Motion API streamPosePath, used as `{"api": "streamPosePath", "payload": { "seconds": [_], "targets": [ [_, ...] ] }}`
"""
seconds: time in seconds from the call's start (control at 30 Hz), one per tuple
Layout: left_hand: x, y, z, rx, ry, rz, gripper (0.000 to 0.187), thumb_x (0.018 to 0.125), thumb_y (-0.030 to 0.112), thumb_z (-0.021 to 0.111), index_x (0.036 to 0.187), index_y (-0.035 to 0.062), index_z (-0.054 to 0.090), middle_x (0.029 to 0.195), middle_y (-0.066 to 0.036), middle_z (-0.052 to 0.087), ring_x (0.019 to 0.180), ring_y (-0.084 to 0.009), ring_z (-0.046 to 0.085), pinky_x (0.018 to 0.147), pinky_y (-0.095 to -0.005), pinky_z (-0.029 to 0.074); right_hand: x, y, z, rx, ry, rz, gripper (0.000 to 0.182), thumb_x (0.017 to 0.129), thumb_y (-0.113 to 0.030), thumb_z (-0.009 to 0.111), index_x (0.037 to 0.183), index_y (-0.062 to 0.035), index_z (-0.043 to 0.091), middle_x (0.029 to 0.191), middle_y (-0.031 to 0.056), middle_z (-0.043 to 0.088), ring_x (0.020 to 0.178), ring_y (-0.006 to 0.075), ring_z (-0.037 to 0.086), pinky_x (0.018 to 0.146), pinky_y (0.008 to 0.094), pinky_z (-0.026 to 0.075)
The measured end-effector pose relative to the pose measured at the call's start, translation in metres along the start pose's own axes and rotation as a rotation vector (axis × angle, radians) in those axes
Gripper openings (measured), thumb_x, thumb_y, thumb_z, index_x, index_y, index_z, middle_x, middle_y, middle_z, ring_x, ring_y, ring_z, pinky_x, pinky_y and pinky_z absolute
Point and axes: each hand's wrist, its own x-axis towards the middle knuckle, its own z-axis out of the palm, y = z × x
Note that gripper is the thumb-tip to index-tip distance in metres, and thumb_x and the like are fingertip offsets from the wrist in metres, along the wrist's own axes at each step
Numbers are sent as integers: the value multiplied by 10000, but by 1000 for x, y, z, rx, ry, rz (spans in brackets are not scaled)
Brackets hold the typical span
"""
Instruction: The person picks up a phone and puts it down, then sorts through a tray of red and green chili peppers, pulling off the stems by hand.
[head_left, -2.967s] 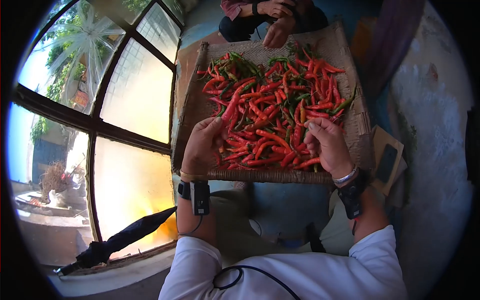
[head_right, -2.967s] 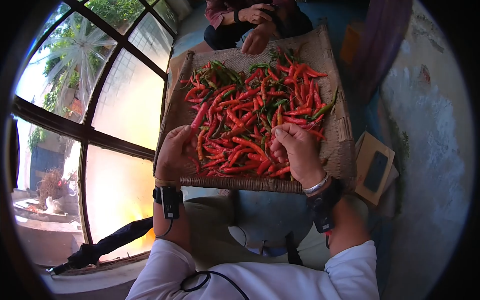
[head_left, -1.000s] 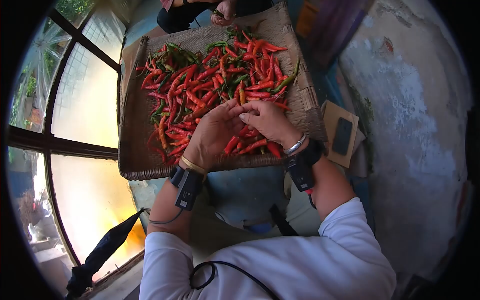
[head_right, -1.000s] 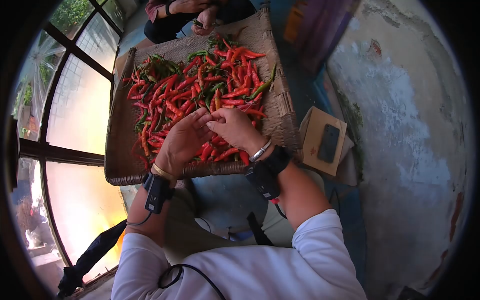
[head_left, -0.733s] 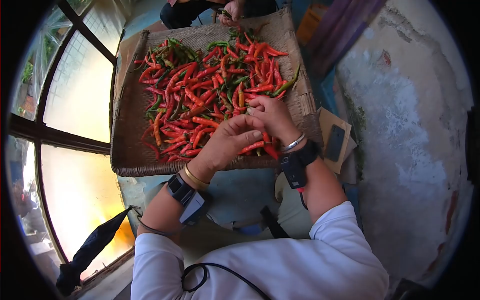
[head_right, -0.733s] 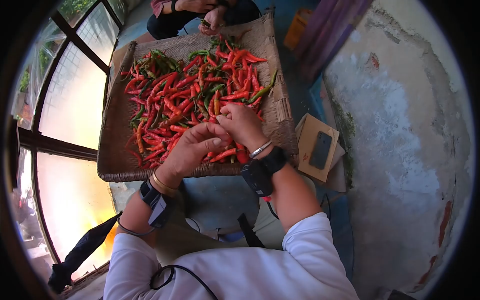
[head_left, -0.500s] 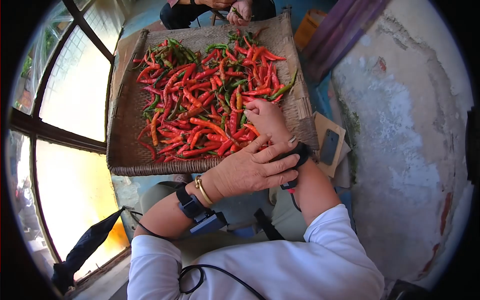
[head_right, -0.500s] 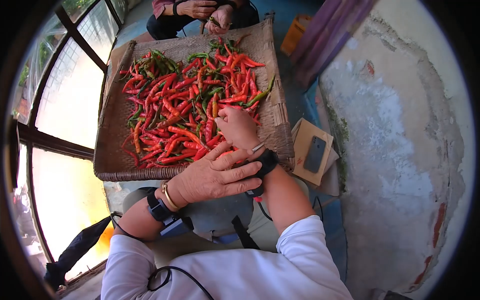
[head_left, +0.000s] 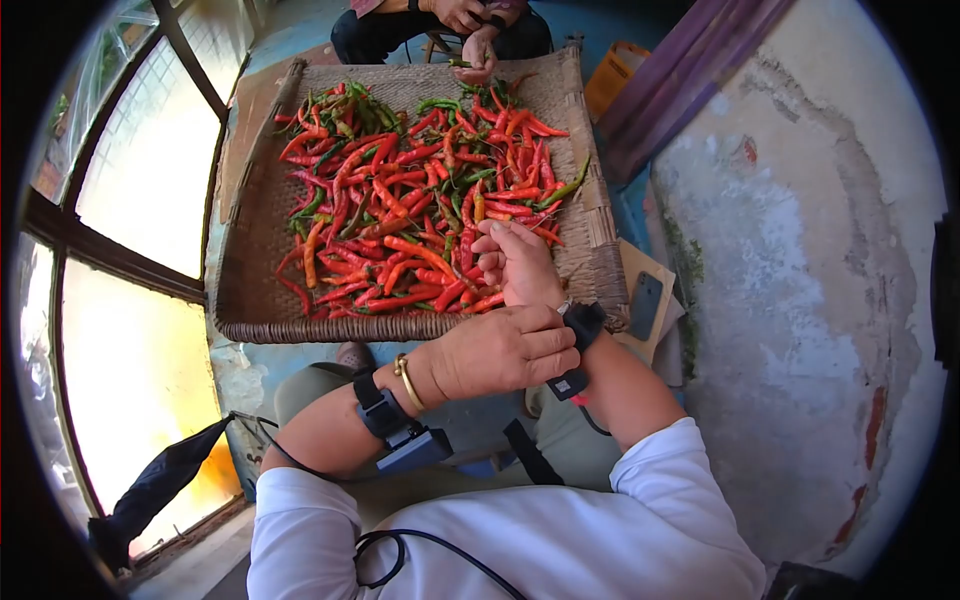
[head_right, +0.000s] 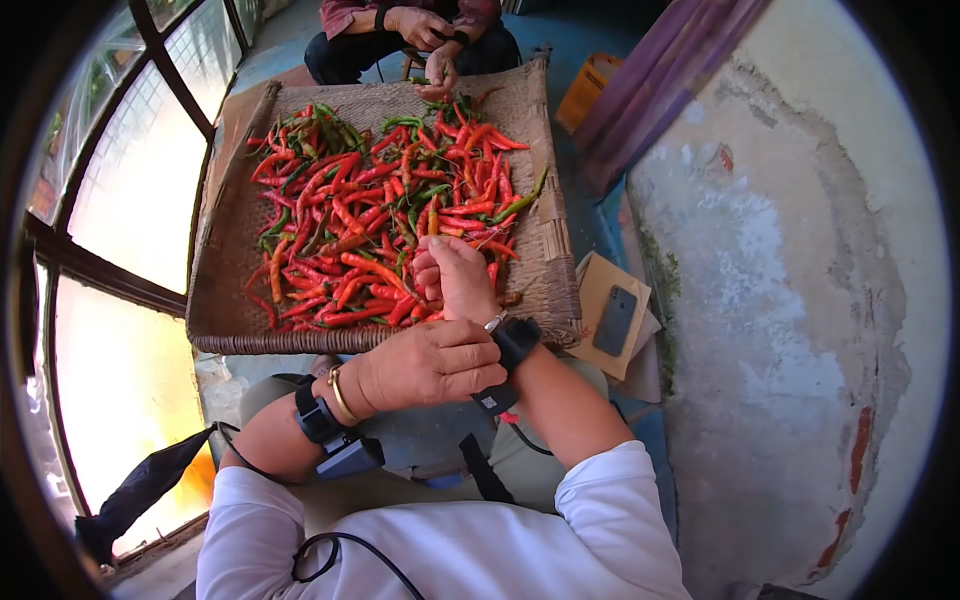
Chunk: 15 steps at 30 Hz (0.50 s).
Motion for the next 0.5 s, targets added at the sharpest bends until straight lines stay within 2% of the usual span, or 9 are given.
{"api": "streamPosePath", "payload": {
  "seconds": [0.03, 0.07, 0.13, 0.2, 0.27, 0.3, 0.37, 0.4, 0.5],
  "targets": [
    [-2, 1, 0, 0, 5, -1, 323, 615, 104, 581, 934, 61, 547, 939, -65, 520, 878, -216, 522, 700, -306, 484, -1, -3, 2, -250, 20, -211, 224, 856, -210, 469, 960, -20, 529, 716, 26, 549, 530, 61, 496, 456, 180, 390],
    [-5, 2, 1, 35, 15, 6, 297, 621, 106, 554, 913, 55, 541, 924, -59, 523, 867, -209, 519, 707, -289, 474, 0, -8, 3, -255, 21, -210, 224, 856, -210, 469, 960, -20, 529, 716, 26, 549, 530, 61, 496, 456, 180, 390],
    [-7, 3, 0, 72, 27, 12, 272, 627, 109, 528, 892, 49, 535, 909, -53, 526, 857, -203, 516, 713, -272, 464, 5, -21, 5, -375, 97, -399, 219, 859, -213, 462, 938, -23, 537, 703, 23, 549, 526, 59, 496, 454, 177, 385],
    [-5, 3, -1, 44, 135, 2, 288, 614, 117, 555, 892, 44, 539, 911, -60, 529, 855, -209, 515, 721, -278, 465, 3, -23, 9, -282, 29, -281, 213, 854, -210, 470, 923, -22, 543, 695, 20, 549, 526, 58, 496, 450, 180, 383],
    [-5, 2, -2, -26, 139, -41, 305, 602, 126, 574, 894, 46, 541, 920, -63, 530, 855, -212, 516, 726, -284, 465, 4, -18, 11, -110, -87, -90, 199, 840, -203, 489, 888, -23, 556, 663, 8, 543, 507, 58, 492, 426, 189, 377],
    [-6, 1, -2, -94, 139, -83, 322, 590, 136, 594, 896, 47, 542, 929, -66, 530, 855, -216, 518, 730, -291, 466, 5, -17, 12, -112, -87, -88, 199, 840, -203, 489, 888, -23, 556, 663, 8, 543, 507, 58, 492, 426, 189, 377],
    [-12, -2, -1, -98, 89, -90, 329, 611, 170, 611, 914, 59, 548, 948, -71, 530, 876, -232, 517, 742, -312, 463, 6, -13, 13, -355, -197, 4, 186, 829, -188, 501, 850, -14, 565, 631, 9, 541, 491, 67, 494, 423, 198, 391],
    [-14, -4, 0, -100, 38, -95, 337, 632, 203, 629, 932, 71, 554, 967, -77, 529, 896, -249, 516, 754, -334, 461, 11, -9, 11, -575, -271, -141, 175, 817, -172, 516, 810, -6, 571, 613, 14, 546, 490, 80, 505, 439, 204, 411],
    [-12, -9, -1, -210, 92, -151, 333, 643, 231, 653, 923, 80, 554, 969, -83, 534, 877, -258, 531, 741, -330, 462, 18, -12, -2, -606, -124, -47, 168, 816, -155, 519, 790, 2, 573, 606, 16, 545, 510, 75, 515, 450, 200, 422]
  ]
}}
